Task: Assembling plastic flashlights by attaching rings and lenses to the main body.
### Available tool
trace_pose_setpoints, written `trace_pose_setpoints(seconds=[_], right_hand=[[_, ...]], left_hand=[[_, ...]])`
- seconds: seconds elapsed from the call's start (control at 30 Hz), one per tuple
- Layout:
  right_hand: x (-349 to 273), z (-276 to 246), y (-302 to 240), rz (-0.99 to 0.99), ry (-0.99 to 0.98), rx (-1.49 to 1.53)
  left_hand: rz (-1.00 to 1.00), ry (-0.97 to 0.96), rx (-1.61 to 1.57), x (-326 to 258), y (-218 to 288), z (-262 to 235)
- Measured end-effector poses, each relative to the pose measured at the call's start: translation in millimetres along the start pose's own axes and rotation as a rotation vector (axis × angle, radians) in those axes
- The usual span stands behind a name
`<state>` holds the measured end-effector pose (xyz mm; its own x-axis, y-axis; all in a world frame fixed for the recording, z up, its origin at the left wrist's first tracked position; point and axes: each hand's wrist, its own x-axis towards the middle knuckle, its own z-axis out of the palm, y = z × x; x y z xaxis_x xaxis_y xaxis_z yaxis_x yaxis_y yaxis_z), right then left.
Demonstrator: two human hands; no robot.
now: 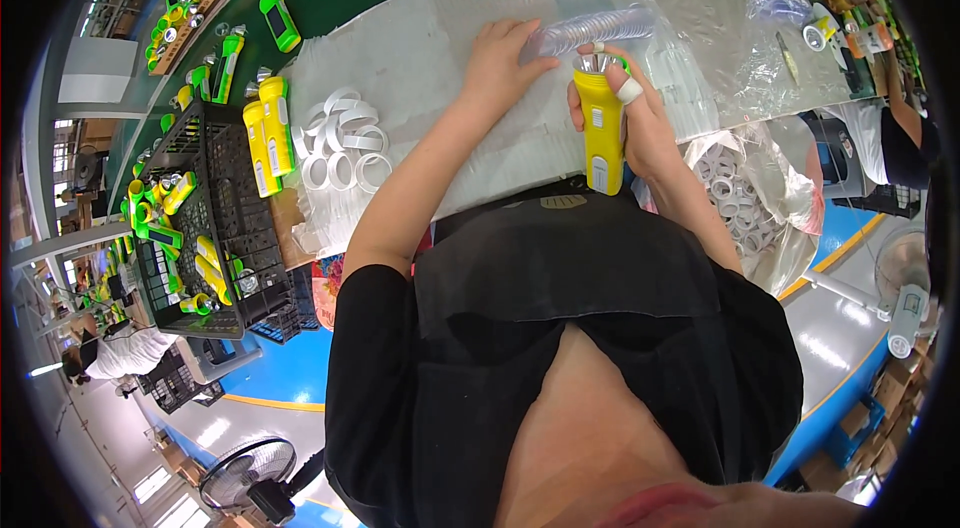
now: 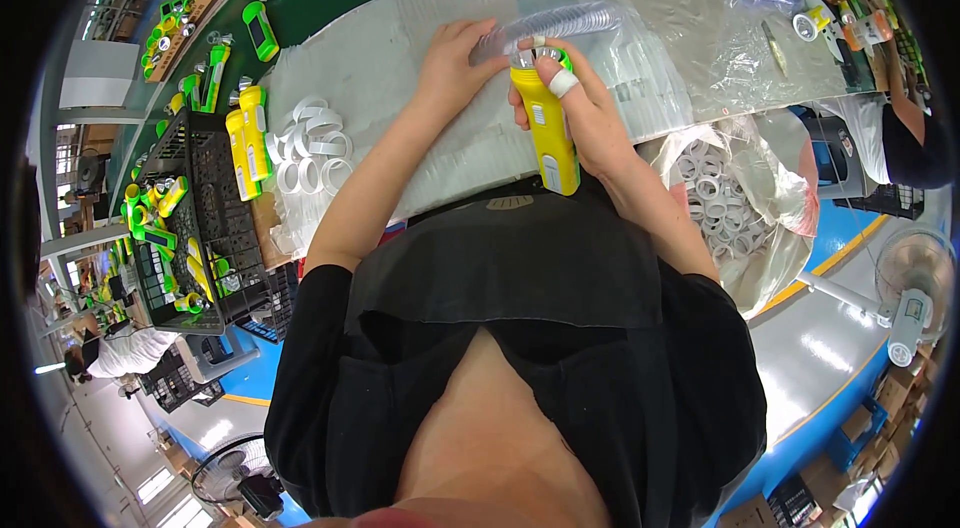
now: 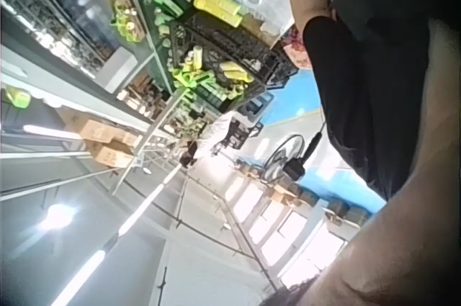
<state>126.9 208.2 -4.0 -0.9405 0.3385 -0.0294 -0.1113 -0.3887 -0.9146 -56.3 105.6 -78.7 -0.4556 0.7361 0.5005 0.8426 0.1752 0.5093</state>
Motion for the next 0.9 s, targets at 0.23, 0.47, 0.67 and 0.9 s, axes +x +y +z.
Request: trace_pose_setpoints(seconds=[0.23,0.47,0.67,0.9], right_hand=[[5,16,-6,0.081,-0.102,0.000],[18,48,-2,0.064,-0.333,-0.095],[30,64,10,0.132,-0.470,-0.157],[50,85,30,-0.126,-0.482,-0.211]], left_hand=[[-0.025,0.039,-0.326,-2,51,-69],[0.151,0.063,-0.172,-40,65,-101],[0.144,0.138,-0.308,-55,61,-109],[0.107,0.315,-0.262,-56,50,-113]])
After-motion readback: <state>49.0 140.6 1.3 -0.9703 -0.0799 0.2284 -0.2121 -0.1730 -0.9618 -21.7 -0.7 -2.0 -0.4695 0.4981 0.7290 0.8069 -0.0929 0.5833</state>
